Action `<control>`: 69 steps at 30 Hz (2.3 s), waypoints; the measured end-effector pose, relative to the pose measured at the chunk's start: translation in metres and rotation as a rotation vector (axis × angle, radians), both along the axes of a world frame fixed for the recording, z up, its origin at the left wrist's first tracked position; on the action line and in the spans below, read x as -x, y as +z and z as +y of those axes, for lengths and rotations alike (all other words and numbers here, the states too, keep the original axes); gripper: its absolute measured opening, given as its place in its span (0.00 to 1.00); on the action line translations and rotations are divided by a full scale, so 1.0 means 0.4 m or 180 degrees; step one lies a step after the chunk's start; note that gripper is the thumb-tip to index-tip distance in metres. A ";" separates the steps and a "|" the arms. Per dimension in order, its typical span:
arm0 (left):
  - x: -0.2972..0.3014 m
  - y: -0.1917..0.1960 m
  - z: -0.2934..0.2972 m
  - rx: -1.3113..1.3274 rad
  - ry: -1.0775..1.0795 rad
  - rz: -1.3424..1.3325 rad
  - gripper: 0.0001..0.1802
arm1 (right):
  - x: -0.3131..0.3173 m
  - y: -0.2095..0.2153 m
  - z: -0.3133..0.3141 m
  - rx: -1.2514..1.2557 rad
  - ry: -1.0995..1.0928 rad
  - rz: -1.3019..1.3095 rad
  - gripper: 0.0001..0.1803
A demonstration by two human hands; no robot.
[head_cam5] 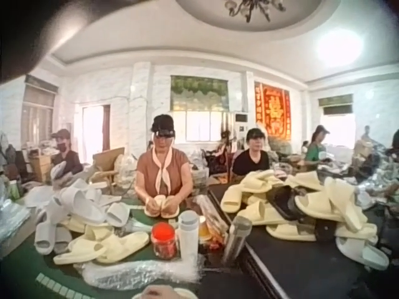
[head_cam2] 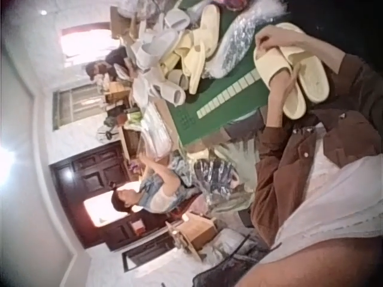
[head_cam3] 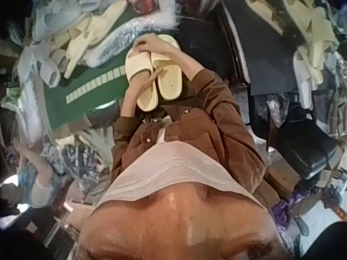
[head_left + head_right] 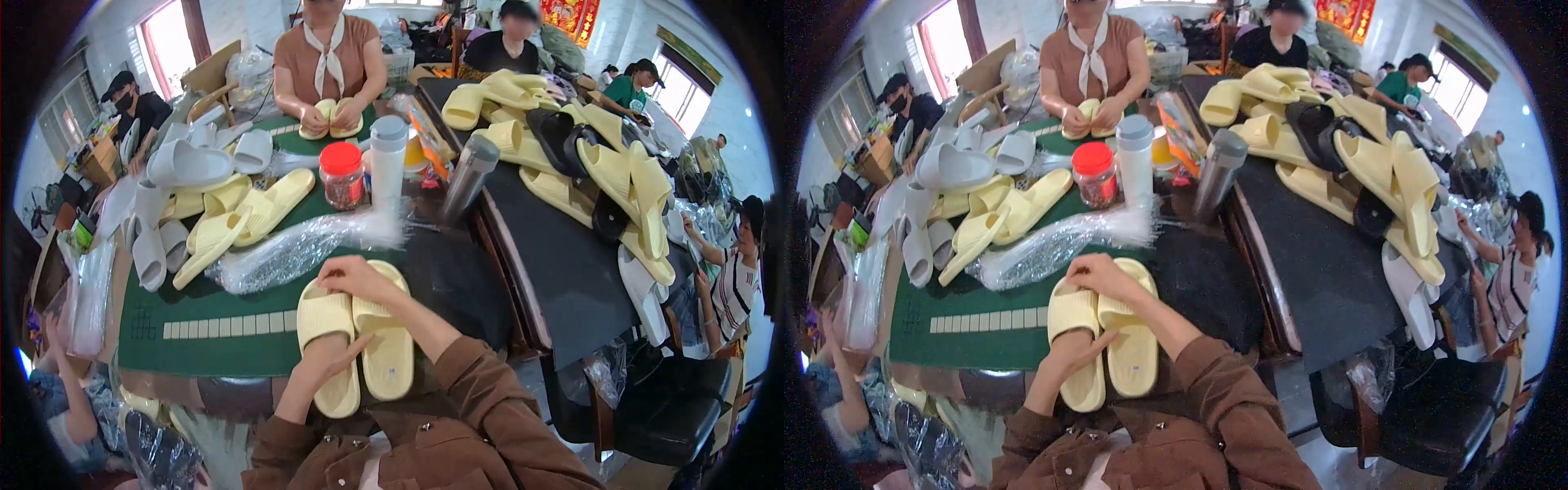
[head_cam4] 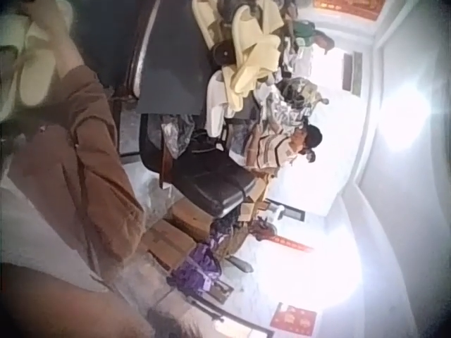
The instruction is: Inspecting and trimming loose threads or imperfections from manufactured sandals at a workbench.
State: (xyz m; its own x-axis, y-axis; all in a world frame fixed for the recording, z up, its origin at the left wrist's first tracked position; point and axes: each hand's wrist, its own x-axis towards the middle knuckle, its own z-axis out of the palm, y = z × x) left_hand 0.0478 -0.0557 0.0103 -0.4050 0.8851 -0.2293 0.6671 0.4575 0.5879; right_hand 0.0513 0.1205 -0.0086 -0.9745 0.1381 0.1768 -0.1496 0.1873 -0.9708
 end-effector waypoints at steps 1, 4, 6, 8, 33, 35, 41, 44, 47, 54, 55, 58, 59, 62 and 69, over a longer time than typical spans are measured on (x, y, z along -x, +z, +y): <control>0.002 -0.022 0.003 -0.0737 -0.0053 0.0352 0.37 | 0.009 0.006 0.001 0.0024 -0.0044 0.0096 0.05; -0.009 -0.003 0.007 0.0114 0.0096 0.0191 0.35 | 0.002 -0.004 0.006 0.0616 -0.0334 -0.0198 0.07; -0.025 0.010 -0.010 0.0255 0.0130 0.0088 0.29 | 0.011 -0.014 0.012 0.0441 -0.0577 0.0097 0.06; -0.052 0.005 -0.048 -0.0978 -0.0084 0.1086 0.23 | 0.014 -0.022 0.024 0.0248 -0.0839 0.0397 0.06; 0.197 -0.052 0.202 -0.2364 0.0975 -0.1544 0.04 | 0.023 -0.029 0.035 0.0456 -0.1738 0.0421 0.04; 0.203 -0.054 0.195 -0.2358 0.1117 -0.1459 0.04 | 0.031 -0.032 0.030 0.0426 -0.1626 0.0273 0.05; 0.195 -0.037 0.188 -0.2652 0.1435 -0.1418 0.04 | 0.028 -0.032 0.015 0.1002 -0.1834 0.0949 0.08; 0.184 -0.034 0.194 -0.2703 0.1326 -0.1359 0.04 | 0.012 -0.053 0.042 0.0694 -0.1535 0.0588 0.10; 0.185 -0.035 0.186 -0.2576 0.1370 -0.1066 0.04 | 0.003 -0.025 0.026 0.0925 -0.1628 0.0438 0.08; 0.186 -0.046 0.192 -0.2682 0.1347 -0.1019 0.03 | -0.006 -0.015 0.027 0.0286 -0.1858 0.0440 0.09; 0.187 -0.046 0.191 -0.2623 0.1352 -0.1053 0.03 | -0.007 -0.010 0.025 0.0655 -0.1706 0.0331 0.09; 0.191 -0.061 0.192 -0.2656 0.1228 -0.1004 0.04 | -0.005 -0.011 0.022 0.0712 -0.1531 0.0442 0.09; 0.193 -0.067 0.193 -0.2649 0.1237 -0.1007 0.04 | -0.004 -0.012 0.024 0.0717 -0.1527 0.0433 0.09; 0.188 -0.065 0.197 -0.2630 0.1169 -0.0689 0.05 | -0.005 -0.013 0.029 0.0964 -0.1394 0.0415 0.08; 0.181 -0.047 0.195 -0.2752 0.1189 -0.0422 0.06 | -0.004 -0.018 0.036 0.1017 -0.1535 0.0442 0.06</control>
State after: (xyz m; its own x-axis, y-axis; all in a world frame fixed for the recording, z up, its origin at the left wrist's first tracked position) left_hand -0.0247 0.0224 -0.0083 -0.7138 0.5882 0.3802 0.4693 -0.0014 0.8830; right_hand 0.0529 0.1348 -0.0158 -0.7592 0.6269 0.1750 -0.2499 -0.0326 -0.9677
